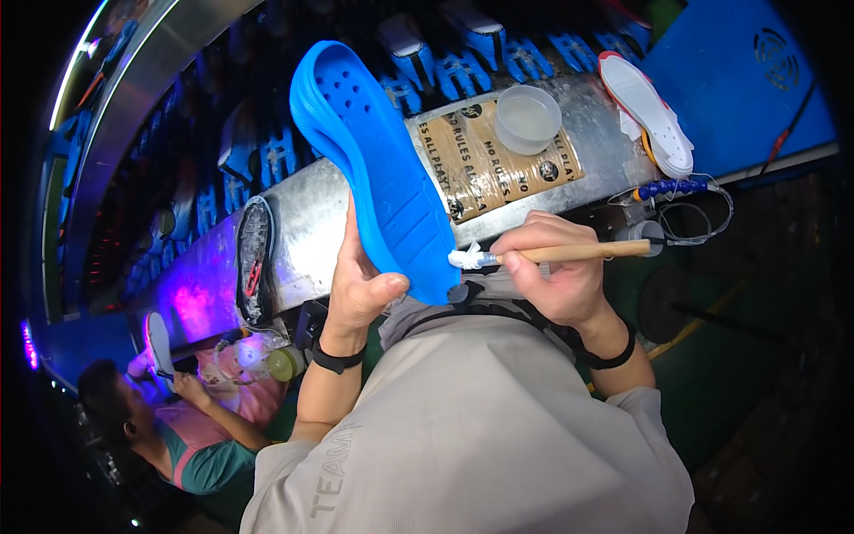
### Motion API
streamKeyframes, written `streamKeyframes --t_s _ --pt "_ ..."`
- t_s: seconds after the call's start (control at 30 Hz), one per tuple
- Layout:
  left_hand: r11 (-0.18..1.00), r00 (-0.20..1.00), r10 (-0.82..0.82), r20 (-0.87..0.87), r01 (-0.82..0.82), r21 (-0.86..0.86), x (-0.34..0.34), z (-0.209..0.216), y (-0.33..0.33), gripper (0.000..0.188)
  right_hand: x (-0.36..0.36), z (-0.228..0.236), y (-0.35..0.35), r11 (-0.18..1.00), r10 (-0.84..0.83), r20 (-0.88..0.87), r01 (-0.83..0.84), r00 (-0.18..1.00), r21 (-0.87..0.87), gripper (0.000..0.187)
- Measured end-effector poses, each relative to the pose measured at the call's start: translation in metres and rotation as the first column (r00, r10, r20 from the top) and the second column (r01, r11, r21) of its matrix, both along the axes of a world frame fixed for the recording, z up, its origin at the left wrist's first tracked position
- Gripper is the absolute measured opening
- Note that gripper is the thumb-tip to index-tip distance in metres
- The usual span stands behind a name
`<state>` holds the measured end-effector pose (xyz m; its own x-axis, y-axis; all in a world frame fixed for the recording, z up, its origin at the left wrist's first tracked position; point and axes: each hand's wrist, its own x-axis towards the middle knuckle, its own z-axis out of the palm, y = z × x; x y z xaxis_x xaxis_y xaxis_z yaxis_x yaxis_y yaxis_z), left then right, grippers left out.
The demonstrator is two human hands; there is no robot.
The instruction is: Apply glue to blue shoe soles using a brush and place them onto a moving conveyor belt.
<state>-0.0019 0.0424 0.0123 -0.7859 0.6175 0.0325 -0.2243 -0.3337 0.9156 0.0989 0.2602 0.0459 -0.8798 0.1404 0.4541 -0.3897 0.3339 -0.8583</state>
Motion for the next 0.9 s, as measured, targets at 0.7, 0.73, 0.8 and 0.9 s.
streamKeyframes --t_s 0.7,0.73,0.8,0.9 --pt "0.816 0.974 -0.158 -0.161 0.221 0.534 -0.223 0.271 0.153 0.063 0.025 -0.032 0.03 0.819 -0.449 0.021 0.421 0.893 -0.39 0.017" --pt "0.861 0.985 -0.146 -0.095 0.174 0.478 -0.232 0.273 0.152 0.063 0.027 -0.034 0.03 0.839 -0.432 0.005 0.403 0.902 -0.366 0.016" --pt "0.909 0.999 -0.013 -0.044 0.03 0.415 -0.245 0.263 0.131 0.063 0.031 -0.037 0.027 0.856 -0.402 0.027 0.387 0.915 -0.342 0.015" --pt "0.954 0.806 0.295 -0.513 -0.218 0.206 -0.244 0.257 0.037 0.064 0.034 -0.045 0.02 0.875 -0.358 0.073 0.362 0.931 -0.322 0.015"
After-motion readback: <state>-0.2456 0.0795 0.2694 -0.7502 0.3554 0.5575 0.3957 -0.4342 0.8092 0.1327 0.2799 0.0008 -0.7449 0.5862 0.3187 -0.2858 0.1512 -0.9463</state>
